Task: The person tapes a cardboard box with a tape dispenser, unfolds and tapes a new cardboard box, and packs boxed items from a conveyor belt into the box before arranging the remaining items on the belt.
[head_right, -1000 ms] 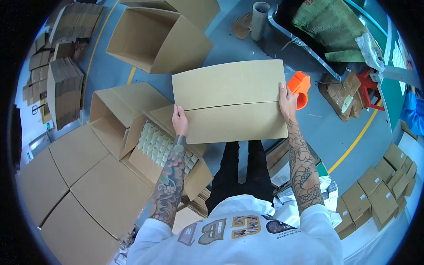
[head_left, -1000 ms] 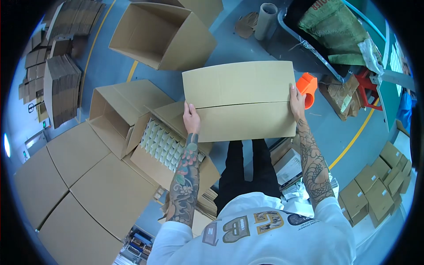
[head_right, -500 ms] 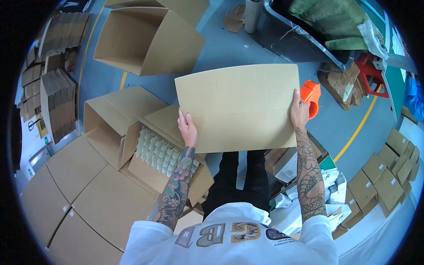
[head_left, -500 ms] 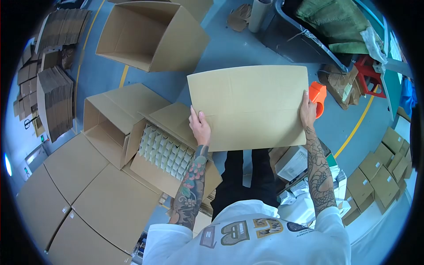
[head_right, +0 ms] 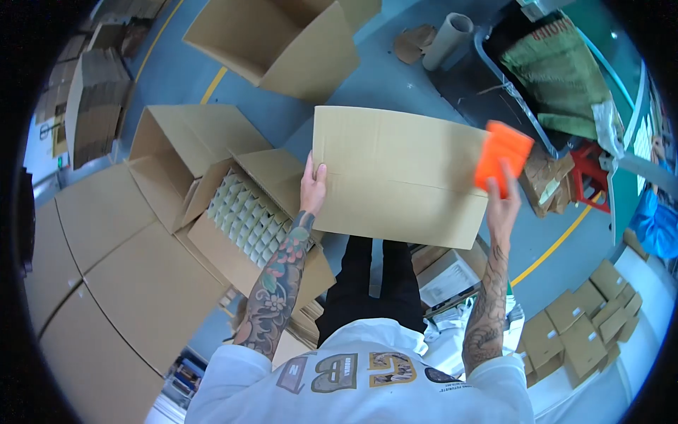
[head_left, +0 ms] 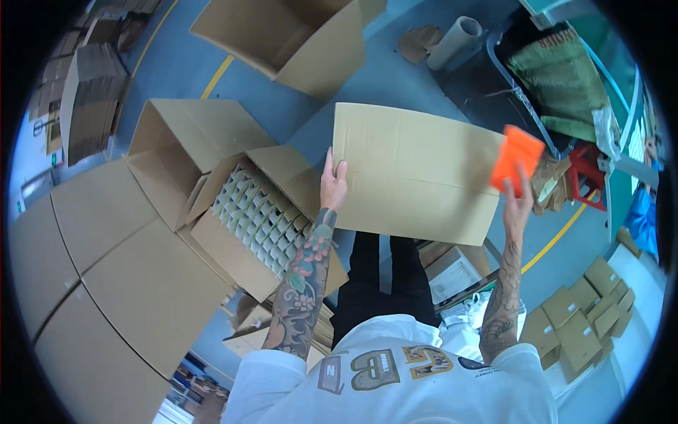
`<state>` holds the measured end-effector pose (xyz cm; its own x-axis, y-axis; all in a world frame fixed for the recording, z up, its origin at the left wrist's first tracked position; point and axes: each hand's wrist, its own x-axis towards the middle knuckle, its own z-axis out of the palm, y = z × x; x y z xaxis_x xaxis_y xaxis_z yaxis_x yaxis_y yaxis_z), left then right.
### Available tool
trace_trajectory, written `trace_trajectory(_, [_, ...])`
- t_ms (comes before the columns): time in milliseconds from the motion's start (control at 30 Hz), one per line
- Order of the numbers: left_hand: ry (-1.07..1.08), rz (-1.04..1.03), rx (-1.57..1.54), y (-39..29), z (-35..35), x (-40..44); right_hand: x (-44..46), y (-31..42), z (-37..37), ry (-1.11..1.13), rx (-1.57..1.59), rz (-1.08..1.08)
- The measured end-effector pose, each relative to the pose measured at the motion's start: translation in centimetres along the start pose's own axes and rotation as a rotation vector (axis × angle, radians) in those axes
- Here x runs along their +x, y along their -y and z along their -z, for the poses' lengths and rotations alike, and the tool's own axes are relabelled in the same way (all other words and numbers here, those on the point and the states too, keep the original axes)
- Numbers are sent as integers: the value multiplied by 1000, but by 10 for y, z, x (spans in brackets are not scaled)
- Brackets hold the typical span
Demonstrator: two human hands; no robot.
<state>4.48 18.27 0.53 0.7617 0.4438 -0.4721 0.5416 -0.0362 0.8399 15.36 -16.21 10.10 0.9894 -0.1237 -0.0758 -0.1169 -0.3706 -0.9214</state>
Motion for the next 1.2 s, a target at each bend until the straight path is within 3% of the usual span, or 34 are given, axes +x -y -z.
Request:
trace_trajectory(67, [-13, 18, -38, -7, 0, -2, 2, 28, -18, 536, -80, -33])
trace_trajectory(133, [3, 45, -76, -10, 0, -3, 5, 53, -69, 943, 54, 3])
trace_trajectory(200, [-7, 80, -74, -10, 3, 2, 4, 70, -117, 1241, 49, -161])
trace_trajectory(300, [10, 180, -51, 3, 3, 3, 10, 56, -150, 1329, -34, -253])
trace_trajectory(367, [-220, -129, 272, 15, -2, 4, 12, 49, -160, 1384, -89, -299])
trace_trajectory(400, [-334, -276, 436, 21, -3, 3, 15, 46, -158, 1403, -109, -165])
trace_trajectory(433, [-335, -256, 426, 16, -2, -8, 13, 43, -150, 1415, -124, -45])
trace_trajectory(500, [-314, -161, 41, -7, 2, -24, 14, 41, -149, 1417, -149, 94])
trace_trajectory(533, [-293, -118, -152, -16, 2, -35, 10, 39, -148, 1430, -99, 36])
trace_trajectory(667, [138, 266, -615, -35, 2, -52, 12, 23, -138, 1407, -7, -239])
trace_trajectory(700, [199, 320, -760, -18, -6, -45, 17, 40, -138, 1453, -22, -11])
trace_trajectory(767, [226, 328, -691, 1, -10, -35, 15, 44, -137, 1436, 26, -74])
trace_trajectory(833, [260, 308, -719, -19, -6, -33, 18, 38, -136, 1430, 45, 54])
trace_trajectory(933, [270, 292, -759, -30, 1, -30, 13, 44, -144, 1413, 37, 78])
trace_trajectory(1000, [235, 291, -761, -25, -1, -32, 15, 39, -145, 1436, 46, -8])
trace_trajectory(1133, [121, 284, -627, -30, -3, -34, 13, 37, -142, 1450, 32, -73])
trace_trajectory(1167, [128, 81, -178, -13, 2, -27, 14, 41, -142, 1457, 11, -32])
trace_trajectory(1200, [106, -81, 30, -32, 9, -29, 14, 45, -142, 1463, -16, -6])
